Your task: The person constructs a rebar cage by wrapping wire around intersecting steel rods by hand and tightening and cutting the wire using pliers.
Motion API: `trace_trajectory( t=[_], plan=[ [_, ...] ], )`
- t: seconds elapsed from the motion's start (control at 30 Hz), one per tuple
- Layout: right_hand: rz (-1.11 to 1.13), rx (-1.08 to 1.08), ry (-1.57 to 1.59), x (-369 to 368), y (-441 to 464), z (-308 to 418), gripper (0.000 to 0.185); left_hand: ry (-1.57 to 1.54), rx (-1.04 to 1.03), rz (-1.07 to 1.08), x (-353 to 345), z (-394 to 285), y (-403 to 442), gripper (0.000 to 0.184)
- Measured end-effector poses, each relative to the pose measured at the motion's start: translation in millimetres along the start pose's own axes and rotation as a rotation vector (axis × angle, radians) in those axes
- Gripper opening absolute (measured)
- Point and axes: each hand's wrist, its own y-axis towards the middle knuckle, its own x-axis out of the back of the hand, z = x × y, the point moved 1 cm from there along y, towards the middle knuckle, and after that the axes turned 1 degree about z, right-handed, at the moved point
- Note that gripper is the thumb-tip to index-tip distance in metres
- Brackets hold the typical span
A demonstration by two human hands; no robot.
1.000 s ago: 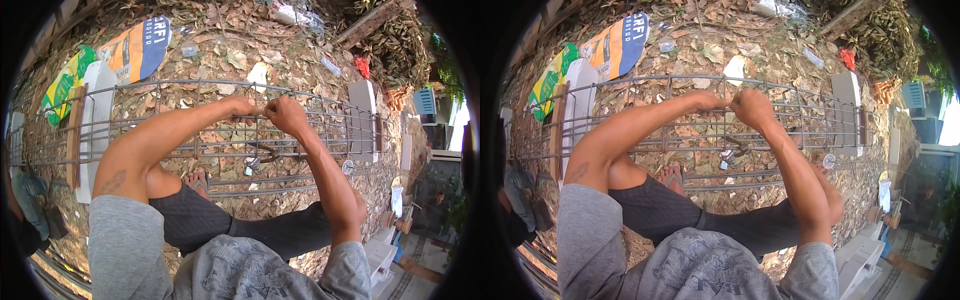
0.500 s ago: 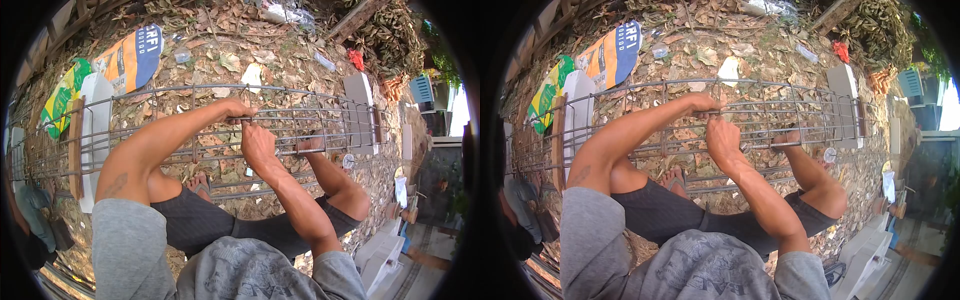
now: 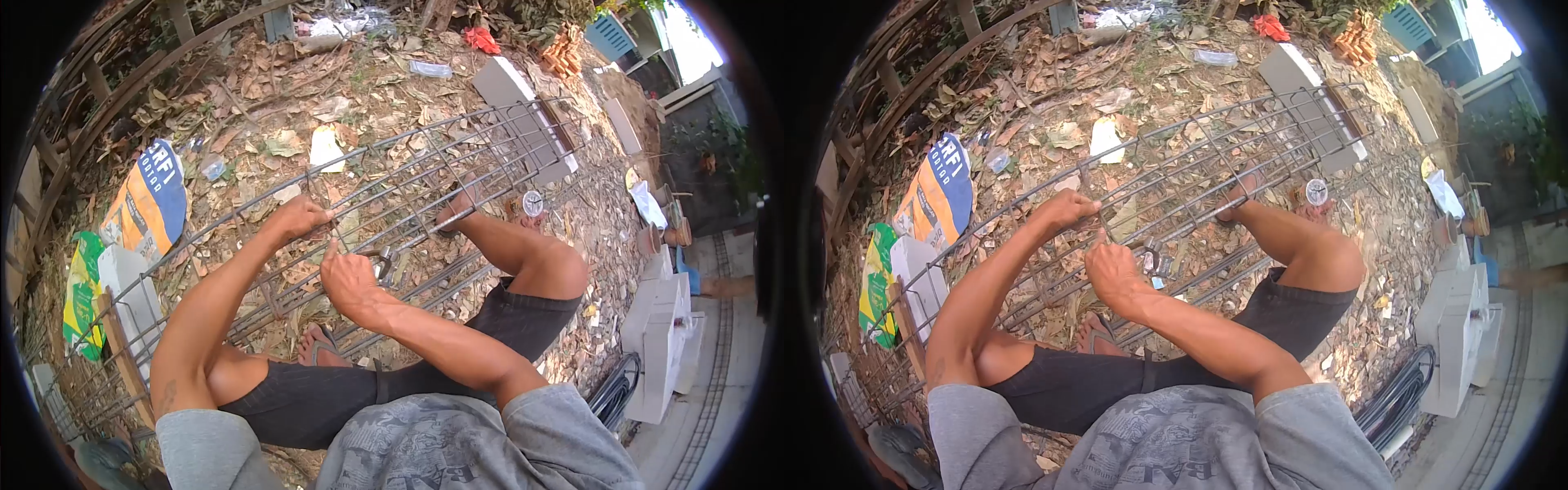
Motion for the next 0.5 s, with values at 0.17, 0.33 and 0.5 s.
trace_trajectory(
  t=[0.17, 0.33, 0.5],
  plan=[
    [0.175, -0.097, 0.237, -14.3, 47.1, 6.8, 0.065, 0.161, -0.066, -0.088, 1.3, 6.7, 9.7, 0.04],
    [0.264, -0.243, 0.443, -21.6, 49.9, 18.5, 0.086, 0.081, 0.105, 0.025, 5.0, -1.3, 8.2, 0.042],
    [0.253, -0.264, 0.537, -23.5, 44.3, 18.7, 0.089, -0.164, 0.212, 0.171, -0.3, 9.3, 14.8, 0.039]
  ],
)
